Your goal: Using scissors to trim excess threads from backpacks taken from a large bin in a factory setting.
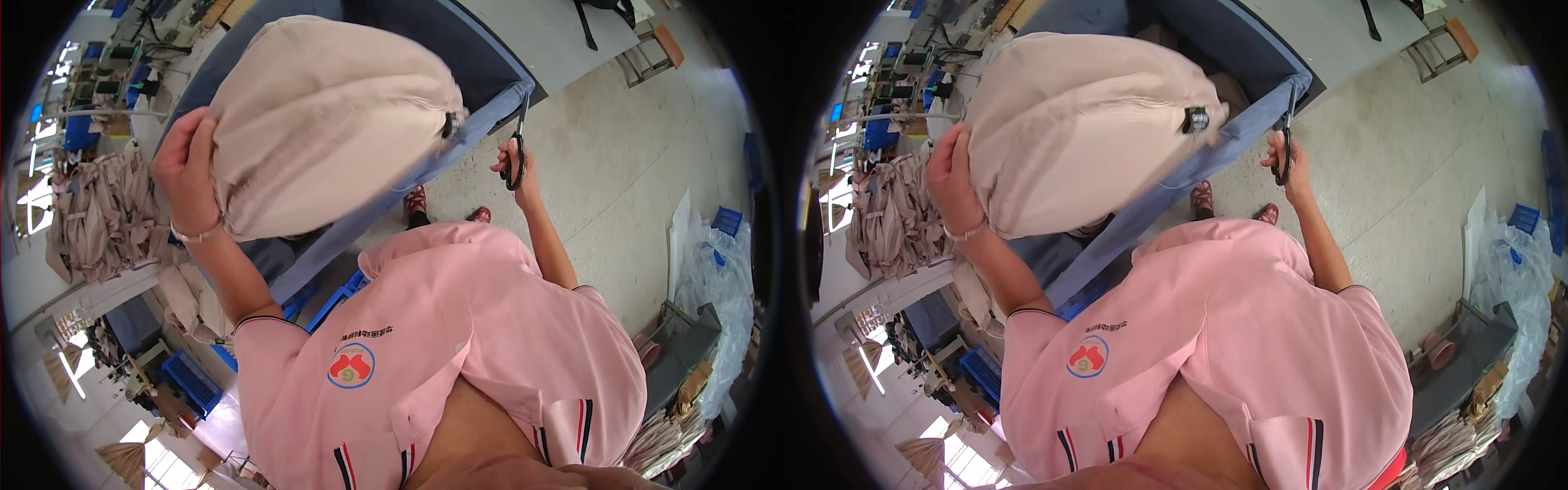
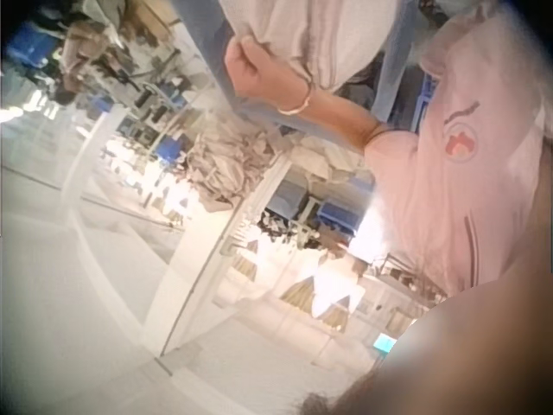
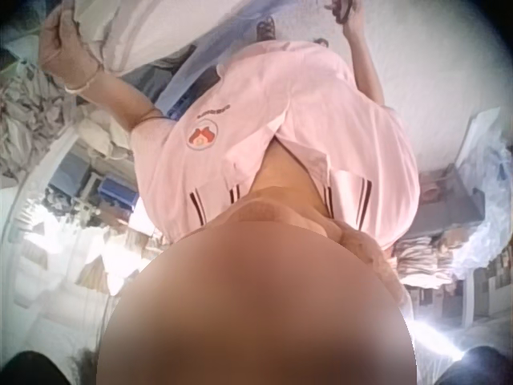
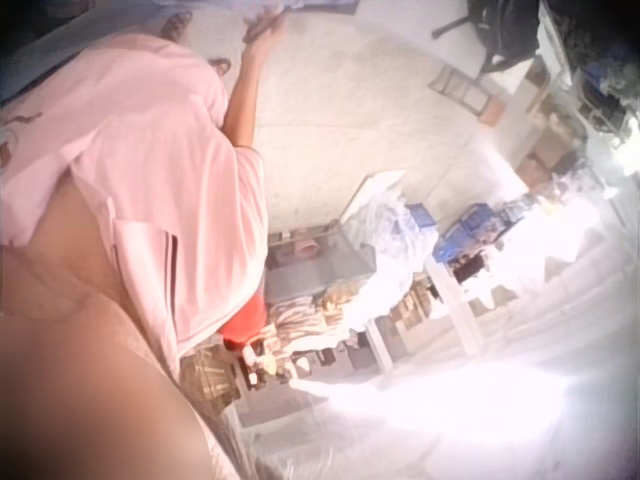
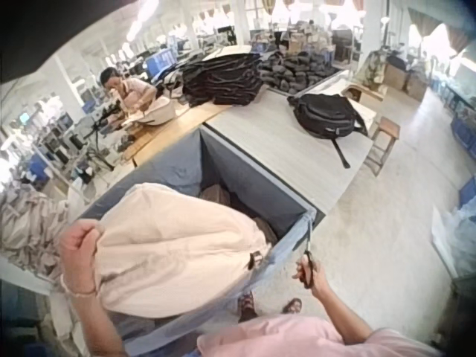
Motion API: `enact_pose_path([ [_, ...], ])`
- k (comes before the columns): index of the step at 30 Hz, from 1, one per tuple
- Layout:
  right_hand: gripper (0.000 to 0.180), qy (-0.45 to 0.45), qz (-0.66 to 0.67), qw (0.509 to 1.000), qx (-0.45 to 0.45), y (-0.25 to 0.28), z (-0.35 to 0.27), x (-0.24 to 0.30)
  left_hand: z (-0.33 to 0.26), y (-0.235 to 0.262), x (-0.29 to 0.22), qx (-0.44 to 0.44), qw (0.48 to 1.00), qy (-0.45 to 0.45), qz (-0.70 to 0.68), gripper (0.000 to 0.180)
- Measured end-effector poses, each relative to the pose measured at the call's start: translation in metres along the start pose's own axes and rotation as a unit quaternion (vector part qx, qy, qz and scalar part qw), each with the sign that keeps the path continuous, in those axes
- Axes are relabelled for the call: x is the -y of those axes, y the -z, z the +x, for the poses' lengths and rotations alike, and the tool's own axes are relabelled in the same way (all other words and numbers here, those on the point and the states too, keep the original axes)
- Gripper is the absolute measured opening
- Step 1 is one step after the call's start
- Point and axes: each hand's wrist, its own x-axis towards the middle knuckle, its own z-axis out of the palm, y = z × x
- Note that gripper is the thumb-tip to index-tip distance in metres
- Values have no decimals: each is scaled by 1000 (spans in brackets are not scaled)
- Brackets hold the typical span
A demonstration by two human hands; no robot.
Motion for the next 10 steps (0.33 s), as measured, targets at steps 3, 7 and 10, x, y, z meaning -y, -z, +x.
enact_pose_path([
  [3, 54, -20, 3, 999, -31, 13, -13, 4, -43, -50, -18, 106, 994, -25, -34, 17],
  [7, 53, -43, 3, 998, -45, 24, -21, 8, -126, -175, 49, 301, 951, -75, -6, 34],
  [10, 56, -21, -92, 994, -57, 42, -28, 1, -171, -239, 97, 340, 938, -70, 14, 32],
])
